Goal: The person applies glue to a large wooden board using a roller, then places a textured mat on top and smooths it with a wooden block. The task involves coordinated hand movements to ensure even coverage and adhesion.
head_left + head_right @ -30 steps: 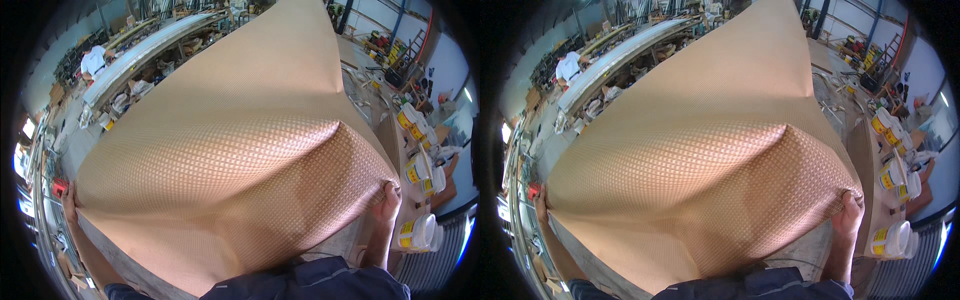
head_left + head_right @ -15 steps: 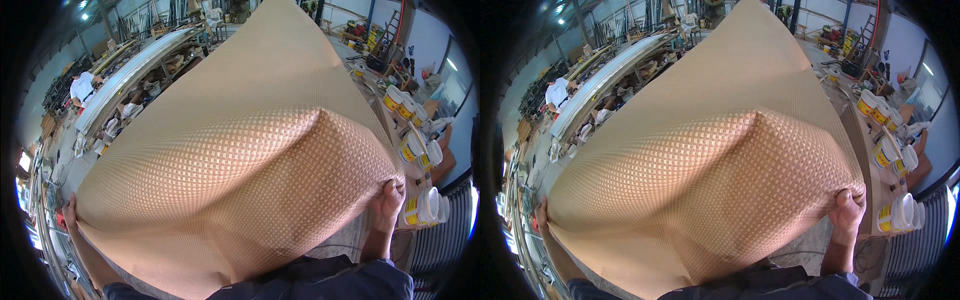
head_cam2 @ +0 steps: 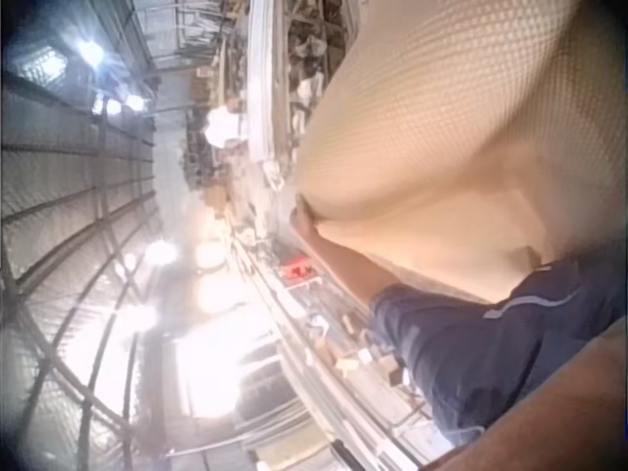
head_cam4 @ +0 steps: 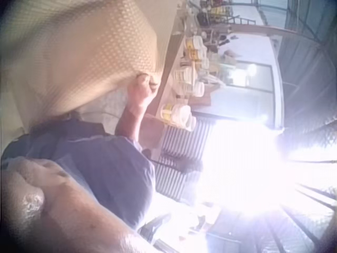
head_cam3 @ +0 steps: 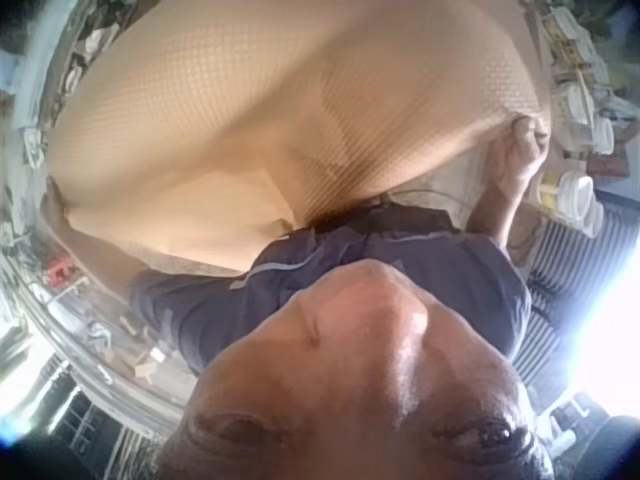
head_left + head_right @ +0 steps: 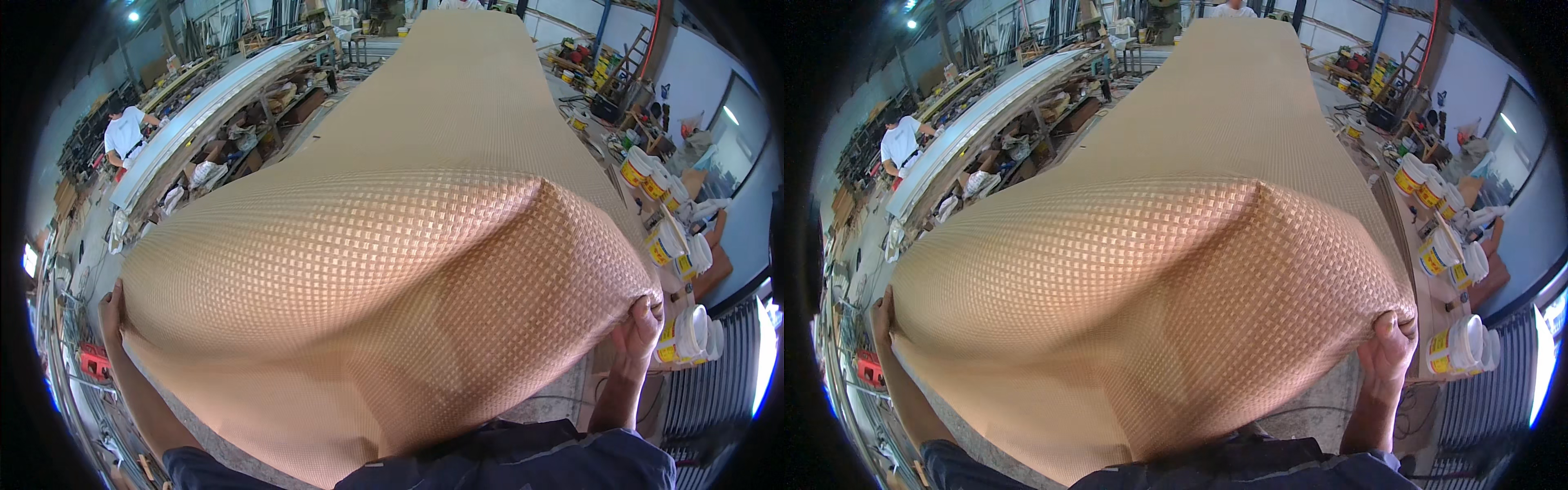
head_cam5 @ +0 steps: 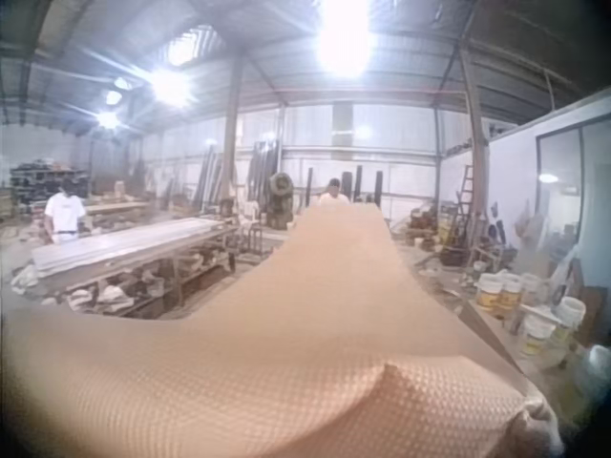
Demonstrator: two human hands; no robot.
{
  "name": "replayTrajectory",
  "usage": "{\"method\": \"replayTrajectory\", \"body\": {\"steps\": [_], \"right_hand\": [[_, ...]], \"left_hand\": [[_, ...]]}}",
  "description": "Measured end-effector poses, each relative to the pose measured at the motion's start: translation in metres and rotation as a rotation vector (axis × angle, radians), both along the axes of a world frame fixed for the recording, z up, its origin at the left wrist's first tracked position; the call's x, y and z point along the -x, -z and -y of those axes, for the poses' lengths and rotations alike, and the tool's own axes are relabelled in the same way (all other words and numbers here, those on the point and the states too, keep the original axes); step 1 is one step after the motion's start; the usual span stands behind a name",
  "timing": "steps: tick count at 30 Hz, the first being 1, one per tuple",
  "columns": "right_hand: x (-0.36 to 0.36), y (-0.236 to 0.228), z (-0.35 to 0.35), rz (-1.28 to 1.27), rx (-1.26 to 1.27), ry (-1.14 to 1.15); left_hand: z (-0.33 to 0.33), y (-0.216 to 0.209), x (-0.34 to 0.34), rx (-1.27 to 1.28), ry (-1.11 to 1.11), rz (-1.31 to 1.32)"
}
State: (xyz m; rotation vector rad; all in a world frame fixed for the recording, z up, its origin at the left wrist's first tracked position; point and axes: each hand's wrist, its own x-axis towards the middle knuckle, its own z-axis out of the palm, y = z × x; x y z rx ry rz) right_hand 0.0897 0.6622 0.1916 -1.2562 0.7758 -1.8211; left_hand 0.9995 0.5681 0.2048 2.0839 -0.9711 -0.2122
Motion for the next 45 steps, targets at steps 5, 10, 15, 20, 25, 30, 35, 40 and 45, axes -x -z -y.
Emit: {"method": "replayTrajectory", "body": {"steps": [5, 10, 15, 20, 25, 30, 35, 40, 45], "right_hand": [[-0.010, -0.008, -0.007, -0.004, -0.095, 0.059], [-0.011, -0.011, -0.016, -0.042, -0.203, 0.049], [-0.033, -0.020, -0.018, 0.026, -0.288, 0.171], [-0.023, 0.007, -0.037, 0.053, -0.400, 0.125], [-0.053, 0.050, -0.070, 0.125, -0.553, 0.028], [-0.094, 0.062, -0.080, 0.158, -0.606, -0.116], [-0.102, 0.063, -0.093, 0.152, -0.639, -0.189], [-0.107, 0.064, -0.101, 0.156, -0.632, -0.185], [-0.112, 0.056, -0.107, 0.125, -0.624, -0.167]], "left_hand": [[0.008, -0.013, 0.010, 0.052, -0.007, -0.029], [0.012, -0.018, -0.008, 0.015, 0.041, -0.043], [0.013, -0.030, -0.001, 0.070, 0.084, -0.109], [-0.010, -0.042, -0.028, 0.146, 0.182, -0.027], [-0.045, -0.010, -0.053, 0.227, 0.130, -0.046], [-0.067, 0.011, -0.101, 0.141, 0.112, -0.029], [-0.044, -0.024, -0.059, -0.261, 0.107, -0.101], [0.035, 0.003, -0.050, -0.158, 0.126, -0.011], [0.047, -0.023, -0.041, -0.123, 0.132, 0.054]]}}
